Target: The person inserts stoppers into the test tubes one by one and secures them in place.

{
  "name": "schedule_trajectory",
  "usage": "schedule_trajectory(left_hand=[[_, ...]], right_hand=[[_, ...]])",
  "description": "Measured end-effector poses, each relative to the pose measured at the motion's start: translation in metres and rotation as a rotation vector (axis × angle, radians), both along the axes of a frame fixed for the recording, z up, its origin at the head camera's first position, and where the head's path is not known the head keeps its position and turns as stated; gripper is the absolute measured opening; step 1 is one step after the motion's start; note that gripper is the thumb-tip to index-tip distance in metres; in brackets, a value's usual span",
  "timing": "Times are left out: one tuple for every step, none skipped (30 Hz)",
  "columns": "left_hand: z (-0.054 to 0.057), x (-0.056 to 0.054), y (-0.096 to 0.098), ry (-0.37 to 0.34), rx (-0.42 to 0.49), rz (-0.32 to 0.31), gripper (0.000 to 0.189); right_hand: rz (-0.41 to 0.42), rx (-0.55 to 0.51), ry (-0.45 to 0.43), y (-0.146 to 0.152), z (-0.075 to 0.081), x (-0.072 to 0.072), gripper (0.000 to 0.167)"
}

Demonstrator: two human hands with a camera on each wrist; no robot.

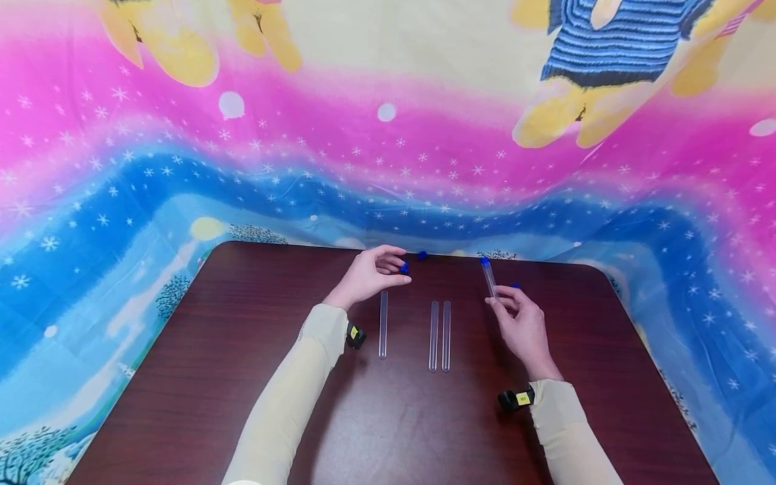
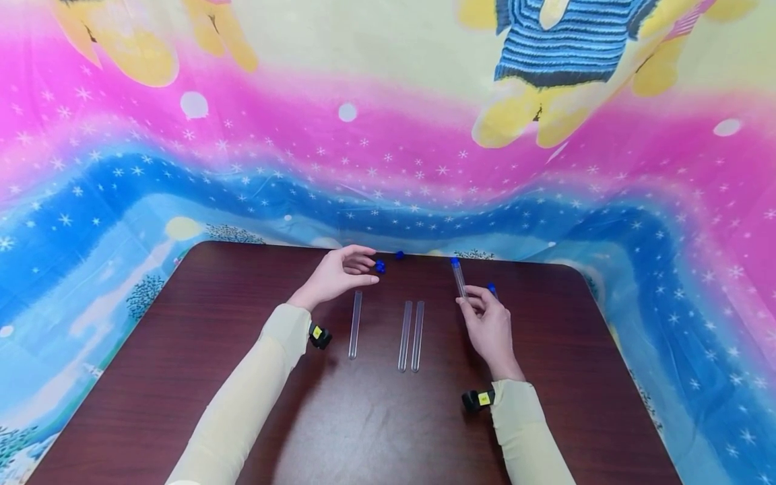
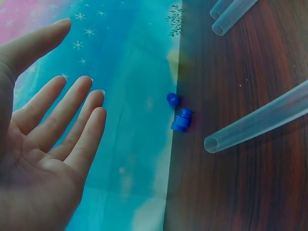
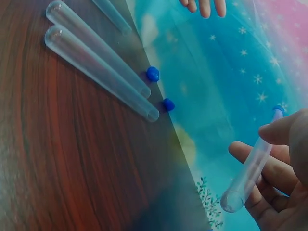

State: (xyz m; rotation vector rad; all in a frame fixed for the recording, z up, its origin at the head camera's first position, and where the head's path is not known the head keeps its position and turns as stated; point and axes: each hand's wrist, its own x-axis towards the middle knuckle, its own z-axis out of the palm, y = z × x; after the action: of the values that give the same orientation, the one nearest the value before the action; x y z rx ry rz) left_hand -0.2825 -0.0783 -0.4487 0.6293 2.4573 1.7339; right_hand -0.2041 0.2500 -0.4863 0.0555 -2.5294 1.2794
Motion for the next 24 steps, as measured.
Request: schedule_trajectory(left_hand=[[-0.001, -0.001, 0.0, 0.0, -0.002, 0.004, 0.052], [-0.001, -0.001, 0.0, 0.002, -0.001, 0.007, 0.053], [-0.002, -0.002, 0.0, 0.003, 0.0, 0.011, 0.052], [-0.003, -0.003, 0.001, 0.003, 0.0, 0.015, 0.052], [-0.004, -0.004, 0.001, 0.003, -0.003, 0.02, 0.052], [-0.005, -0.005, 0.001, 0.004, -0.007, 0.023, 0.051], [-0.006, -0.006, 0.002, 0.005, -0.015, 0.027, 0.051], [-0.007, -0.007, 0.002, 0.007, -0.022, 0.029, 0.05], [-0.008, -0.008, 0.003, 0.01, -0.037, 0.034, 0.049], [-0.01, -0.01, 0.003, 0.013, -0.053, 0.038, 0.049], [-0.011, -0.011, 0.004, 0.018, -0.069, 0.044, 0.048], [-0.012, -0.013, 0.004, 0.022, -0.085, 0.049, 0.048], [-0.013, -0.014, 0.005, 0.026, -0.102, 0.057, 0.047], [-0.013, -0.016, 0.006, 0.03, -0.116, 0.062, 0.047], [-0.013, -0.017, 0.007, 0.035, -0.135, 0.068, 0.046], [-0.013, -0.019, 0.008, 0.039, -0.151, 0.071, 0.046], [-0.013, -0.02, 0.009, 0.045, -0.168, 0.072, 0.045], [-0.013, -0.022, 0.01, 0.051, -0.187, 0.072, 0.045], [-0.013, -0.023, 0.011, 0.059, -0.208, 0.072, 0.044], [-0.012, -0.025, 0.012, 0.066, -0.233, 0.072, 0.043], [-0.012, -0.026, 0.014, 0.075, -0.263, 0.072, 0.042], [-0.012, -0.027, 0.015, 0.081, -0.29, 0.072, 0.042], [-0.012, -0.028, 0.016, 0.086, -0.324, 0.076, 0.041], [-0.012, -0.029, 0.017, 0.09, -0.357, 0.079, 0.041]], right_hand=[[-0.006, 0.003, -0.003, 0.001, -0.001, 0.0, 0.031], [-0.013, 0.009, -0.004, 0.002, -0.002, 0.0, 0.032], [-0.021, 0.015, -0.005, 0.004, -0.002, 0.0, 0.032], [-0.028, 0.022, -0.005, 0.005, -0.003, 0.0, 0.032], [-0.034, 0.029, -0.005, 0.005, -0.004, -0.001, 0.032], [-0.04, 0.033, -0.003, 0.006, -0.005, -0.001, 0.032], [-0.046, 0.038, 0.0, 0.007, -0.006, -0.002, 0.031], [-0.05, 0.04, 0.001, 0.007, -0.007, -0.002, 0.031], [-0.054, 0.04, 0.001, 0.008, -0.008, -0.002, 0.03], [-0.058, 0.042, 0.003, 0.008, -0.008, -0.003, 0.029], [-0.061, 0.043, 0.005, 0.008, -0.009, -0.003, 0.028], [-0.064, 0.044, 0.005, 0.009, -0.009, -0.003, 0.027], [-0.067, 0.05, 0.001, 0.009, -0.009, -0.003, 0.027], [-0.068, 0.056, -0.003, 0.01, -0.009, -0.002, 0.027], [-0.069, 0.061, -0.006, 0.01, -0.009, -0.001, 0.027], [-0.073, 0.067, -0.012, 0.011, -0.009, -0.001, 0.028], [-0.075, 0.071, -0.02, 0.011, -0.01, -0.001, 0.028], [-0.078, 0.076, -0.029, 0.012, -0.01, 0.0, 0.028], [-0.082, 0.082, -0.037, 0.012, -0.01, 0.0, 0.028], [-0.083, 0.085, -0.044, 0.013, -0.01, 0.001, 0.029], [-0.087, 0.087, -0.052, 0.014, -0.011, 0.0, 0.029], [-0.089, 0.09, -0.059, 0.014, -0.012, 0.001, 0.029], [-0.09, 0.091, -0.065, 0.014, -0.012, 0.001, 0.029], [-0.089, 0.094, -0.072, 0.015, -0.012, 0.001, 0.029]])
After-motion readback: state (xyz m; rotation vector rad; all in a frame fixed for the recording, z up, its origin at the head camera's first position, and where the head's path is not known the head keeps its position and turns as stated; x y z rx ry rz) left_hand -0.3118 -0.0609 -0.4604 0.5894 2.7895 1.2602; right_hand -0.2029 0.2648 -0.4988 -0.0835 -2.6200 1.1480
